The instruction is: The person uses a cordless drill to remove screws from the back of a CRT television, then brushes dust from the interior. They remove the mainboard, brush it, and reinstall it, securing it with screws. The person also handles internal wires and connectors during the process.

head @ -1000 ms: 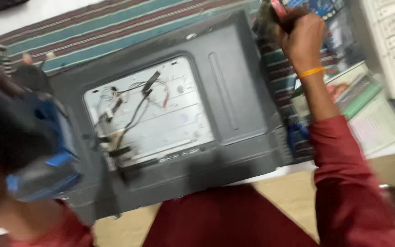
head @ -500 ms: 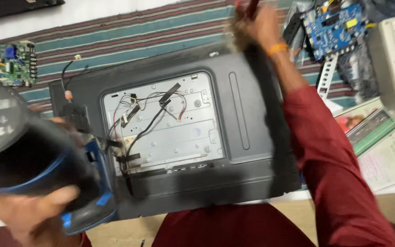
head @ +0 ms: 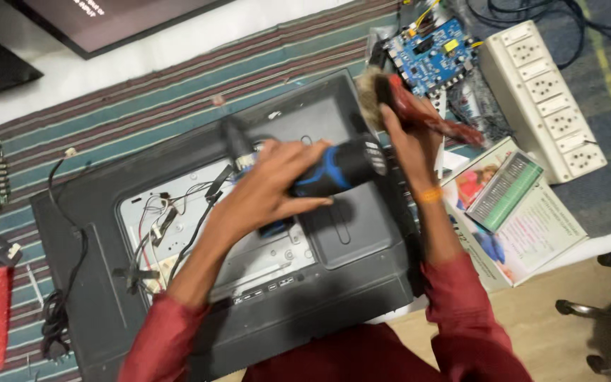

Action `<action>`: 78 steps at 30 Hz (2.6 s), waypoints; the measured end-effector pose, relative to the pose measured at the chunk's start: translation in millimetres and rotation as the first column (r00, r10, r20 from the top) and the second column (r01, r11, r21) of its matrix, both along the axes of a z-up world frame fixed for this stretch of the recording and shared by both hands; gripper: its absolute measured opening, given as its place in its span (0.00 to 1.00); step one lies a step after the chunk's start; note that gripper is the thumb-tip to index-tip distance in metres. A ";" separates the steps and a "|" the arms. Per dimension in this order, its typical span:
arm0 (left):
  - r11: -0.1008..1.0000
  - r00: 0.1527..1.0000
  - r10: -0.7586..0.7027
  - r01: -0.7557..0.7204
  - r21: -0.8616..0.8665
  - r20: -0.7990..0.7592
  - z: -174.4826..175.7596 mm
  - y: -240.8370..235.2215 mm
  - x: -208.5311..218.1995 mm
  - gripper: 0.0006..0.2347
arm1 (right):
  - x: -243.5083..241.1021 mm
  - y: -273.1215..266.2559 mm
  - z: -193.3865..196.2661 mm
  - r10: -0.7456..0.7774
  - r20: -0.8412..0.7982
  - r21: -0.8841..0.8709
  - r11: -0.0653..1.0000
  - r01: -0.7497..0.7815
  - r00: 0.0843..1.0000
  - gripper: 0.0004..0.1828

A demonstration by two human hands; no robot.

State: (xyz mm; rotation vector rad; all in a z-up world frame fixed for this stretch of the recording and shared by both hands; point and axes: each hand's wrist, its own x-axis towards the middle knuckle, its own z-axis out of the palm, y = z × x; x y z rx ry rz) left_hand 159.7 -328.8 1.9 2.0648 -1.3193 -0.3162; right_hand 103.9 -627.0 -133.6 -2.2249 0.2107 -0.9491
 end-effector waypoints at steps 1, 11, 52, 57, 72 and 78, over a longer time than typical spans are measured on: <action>0.994 0.993 -0.108 0.110 -0.022 0.053 -18.1 -19.1 7.7 0.35 | -24.5 -4.3 3.8 -0.022 -0.008 0.140 0.990 0.023 1.000 0.18; 0.957 0.962 -0.225 0.189 0.219 0.152 -149.0 -127.2 35.6 0.38 | -202.2 -14.5 4.1 0.027 -0.124 0.581 0.813 0.050 0.992 0.26; 0.813 0.819 0.546 -0.467 -0.347 0.178 -15.8 351.3 -122.5 0.10 | -249.9 115.7 72.6 0.011 -0.354 -0.380 0.912 -0.155 0.935 0.10; 0.823 0.802 0.506 -0.340 -0.454 0.316 -8.6 336.2 -103.4 0.10 | -214.9 395.2 83.7 0.272 -0.928 -0.027 0.636 -0.771 0.256 0.32; 0.749 0.700 0.649 -0.519 -0.411 0.299 5.7 430.4 -130.0 0.10 | -218.3 431.7 64.2 0.727 -0.489 0.129 0.606 -0.785 0.482 0.21; 0.649 0.633 0.751 -0.658 -0.383 0.185 18.2 461.2 -155.7 0.08 | -187.0 332.4 58.4 0.051 -0.515 -0.184 0.968 -0.169 0.856 0.21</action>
